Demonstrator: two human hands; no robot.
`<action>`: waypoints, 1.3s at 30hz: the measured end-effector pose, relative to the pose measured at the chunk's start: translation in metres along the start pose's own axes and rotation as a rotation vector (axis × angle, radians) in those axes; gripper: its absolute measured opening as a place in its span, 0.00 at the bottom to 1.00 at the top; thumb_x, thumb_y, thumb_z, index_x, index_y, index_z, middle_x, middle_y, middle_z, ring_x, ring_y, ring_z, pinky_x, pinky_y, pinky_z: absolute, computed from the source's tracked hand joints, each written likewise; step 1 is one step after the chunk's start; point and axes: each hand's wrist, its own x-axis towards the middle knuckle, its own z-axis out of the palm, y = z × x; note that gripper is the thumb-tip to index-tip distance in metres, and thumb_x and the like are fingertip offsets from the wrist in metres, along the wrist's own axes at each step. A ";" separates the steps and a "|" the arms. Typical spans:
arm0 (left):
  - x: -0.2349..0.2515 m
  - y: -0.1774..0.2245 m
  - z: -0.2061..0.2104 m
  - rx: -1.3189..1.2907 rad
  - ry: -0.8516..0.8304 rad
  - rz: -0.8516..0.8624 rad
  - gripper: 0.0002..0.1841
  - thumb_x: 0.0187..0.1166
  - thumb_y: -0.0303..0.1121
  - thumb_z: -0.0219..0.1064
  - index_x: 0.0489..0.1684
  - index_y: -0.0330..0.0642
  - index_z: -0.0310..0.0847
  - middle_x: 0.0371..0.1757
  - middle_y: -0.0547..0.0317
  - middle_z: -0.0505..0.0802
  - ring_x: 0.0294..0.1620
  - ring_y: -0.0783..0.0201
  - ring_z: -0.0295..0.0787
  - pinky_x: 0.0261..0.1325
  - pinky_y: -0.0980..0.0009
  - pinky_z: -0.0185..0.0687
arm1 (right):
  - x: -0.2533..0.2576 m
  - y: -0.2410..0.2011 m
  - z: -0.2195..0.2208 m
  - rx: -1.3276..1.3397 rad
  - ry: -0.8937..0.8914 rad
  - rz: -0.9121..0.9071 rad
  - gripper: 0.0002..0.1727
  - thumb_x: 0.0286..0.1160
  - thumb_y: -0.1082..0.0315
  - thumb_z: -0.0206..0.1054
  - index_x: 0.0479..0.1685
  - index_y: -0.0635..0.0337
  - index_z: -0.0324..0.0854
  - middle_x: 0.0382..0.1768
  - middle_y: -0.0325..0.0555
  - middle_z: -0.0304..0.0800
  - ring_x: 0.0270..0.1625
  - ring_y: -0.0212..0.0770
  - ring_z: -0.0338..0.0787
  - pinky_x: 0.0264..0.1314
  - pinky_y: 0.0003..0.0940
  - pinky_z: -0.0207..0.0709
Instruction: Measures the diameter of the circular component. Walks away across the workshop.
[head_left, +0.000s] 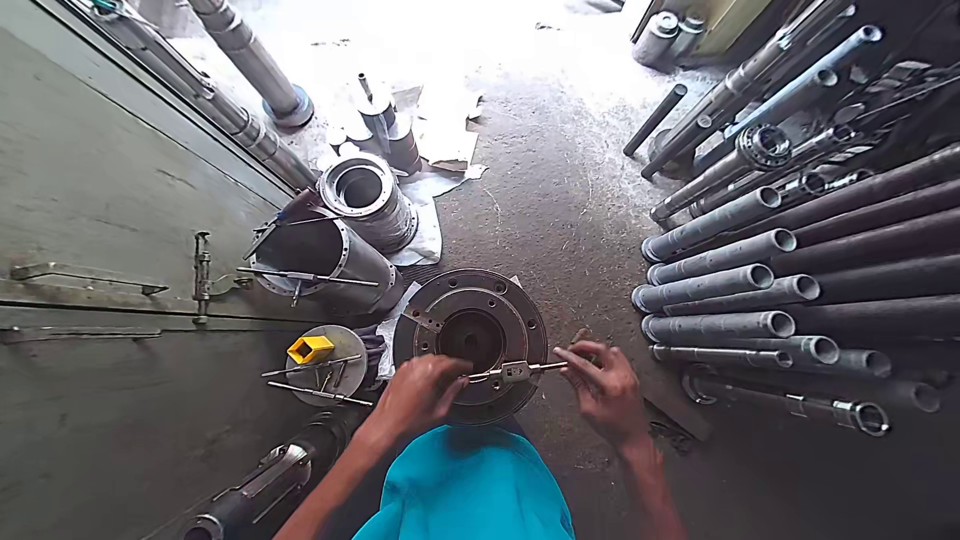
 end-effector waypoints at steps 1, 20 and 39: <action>-0.018 0.005 0.014 0.026 0.056 -0.003 0.15 0.82 0.35 0.65 0.60 0.44 0.92 0.47 0.51 0.97 0.49 0.51 0.96 0.56 0.46 0.89 | 0.008 0.016 0.001 -0.049 -0.055 -0.013 0.17 0.85 0.50 0.62 0.57 0.38 0.95 0.59 0.44 0.94 0.56 0.51 0.89 0.55 0.51 0.82; 0.138 -0.038 -0.016 0.489 0.051 0.744 0.12 0.81 0.32 0.64 0.49 0.60 0.94 0.46 0.60 0.92 0.44 0.55 0.88 0.41 0.55 0.81 | -0.060 -0.089 0.048 -0.253 -0.095 0.323 0.22 0.83 0.56 0.51 0.29 0.59 0.86 0.11 0.42 0.79 0.15 0.44 0.86 0.17 0.43 0.77; 0.046 0.007 0.024 -0.917 0.282 -0.425 0.10 0.84 0.25 0.65 0.55 0.39 0.91 0.46 0.57 0.99 0.21 0.64 0.92 0.24 0.69 0.90 | 0.016 0.007 -0.023 0.389 -0.854 0.367 0.16 0.87 0.61 0.61 0.46 0.61 0.92 0.31 0.42 0.97 0.30 0.37 0.95 0.42 0.42 0.92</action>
